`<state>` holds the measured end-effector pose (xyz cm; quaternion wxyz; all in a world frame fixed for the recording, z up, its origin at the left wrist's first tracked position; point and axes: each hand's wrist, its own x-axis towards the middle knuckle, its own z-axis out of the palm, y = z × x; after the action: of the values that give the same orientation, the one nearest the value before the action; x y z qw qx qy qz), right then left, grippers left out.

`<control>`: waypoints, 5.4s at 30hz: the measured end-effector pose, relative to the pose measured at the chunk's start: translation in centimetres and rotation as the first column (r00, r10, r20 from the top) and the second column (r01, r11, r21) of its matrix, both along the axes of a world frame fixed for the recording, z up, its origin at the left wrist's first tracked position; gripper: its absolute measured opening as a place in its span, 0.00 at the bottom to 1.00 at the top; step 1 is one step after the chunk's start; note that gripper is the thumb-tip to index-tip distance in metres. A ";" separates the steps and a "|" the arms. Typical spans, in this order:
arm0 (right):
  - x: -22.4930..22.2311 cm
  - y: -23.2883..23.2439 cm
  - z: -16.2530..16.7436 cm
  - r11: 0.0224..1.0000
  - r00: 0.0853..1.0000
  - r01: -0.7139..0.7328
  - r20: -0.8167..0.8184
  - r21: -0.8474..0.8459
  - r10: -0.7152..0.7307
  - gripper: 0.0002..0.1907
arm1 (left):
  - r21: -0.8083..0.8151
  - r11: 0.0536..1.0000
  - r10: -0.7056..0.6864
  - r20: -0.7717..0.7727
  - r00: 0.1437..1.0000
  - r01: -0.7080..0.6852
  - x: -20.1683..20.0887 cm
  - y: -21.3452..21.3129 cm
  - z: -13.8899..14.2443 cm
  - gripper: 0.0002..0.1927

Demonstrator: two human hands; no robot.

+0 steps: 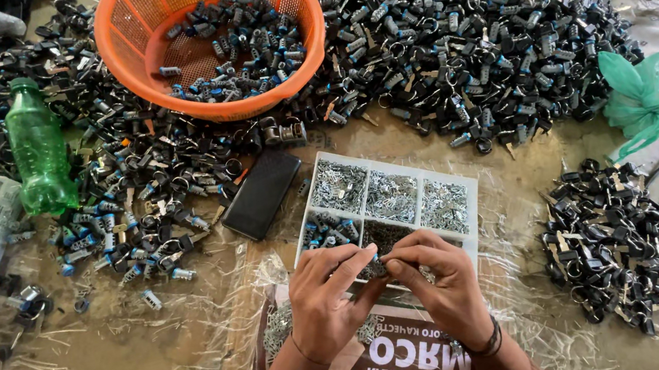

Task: The person sits at a workbench covered with piles of small metal and rubber connector parts. They pick a rubber cap and a metal insert, press the insert into the cap by hand, and place the finished connector into a compartment of a plastic sorting tray, repeating the cycle and occasionally reaching into the piles for more parts.

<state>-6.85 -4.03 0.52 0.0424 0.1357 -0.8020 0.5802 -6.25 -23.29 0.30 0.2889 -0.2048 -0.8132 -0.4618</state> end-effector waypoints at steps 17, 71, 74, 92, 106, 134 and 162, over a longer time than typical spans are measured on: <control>0.2 0.4 -0.9 0.999 0.996 0.045 0.078 -0.014 -0.043 0.06 | -0.026 1.000 -0.013 -0.051 0.999 0.012 -0.2 0.1 0.0 0.19; 6.9 13.3 -0.1 0.818 0.856 0.508 -0.267 0.271 -0.443 0.13 | 0.001 0.999 0.042 0.041 0.998 -0.042 -1.1 -1.8 -0.8 0.21; 7.7 12.7 0.6 0.704 0.838 0.546 -0.283 0.454 -0.467 0.11 | -0.005 0.998 0.055 0.023 0.998 -0.055 -1.9 -2.0 -1.0 0.21; 6.6 8.4 -1.3 0.812 0.885 0.422 0.012 0.403 -0.466 0.12 | -0.017 0.999 0.047 0.064 0.997 -0.046 2.9 -5.7 0.2 0.20; 13.8 3.5 -1.1 0.776 0.931 0.364 0.195 -0.515 -0.308 0.09 | 0.053 0.919 -0.394 0.184 0.901 0.391 8.4 1.0 0.1 0.20; 19.9 3.5 -6.2 0.850 0.878 0.285 -0.477 0.442 -0.046 0.15 | 0.242 0.893 -0.446 0.353 0.822 0.380 10.0 0.2 -0.3 0.23; 17.5 -1.1 -2.2 0.915 0.890 0.392 -0.295 0.100 -0.349 0.06 | 0.310 0.843 -0.537 0.434 0.724 0.439 10.8 -0.1 -0.4 0.23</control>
<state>10.61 -5.13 -1.65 0.2509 0.0606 -0.8426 0.4726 4.51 -23.36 -0.10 -0.0486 -0.2564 -0.7297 -0.6321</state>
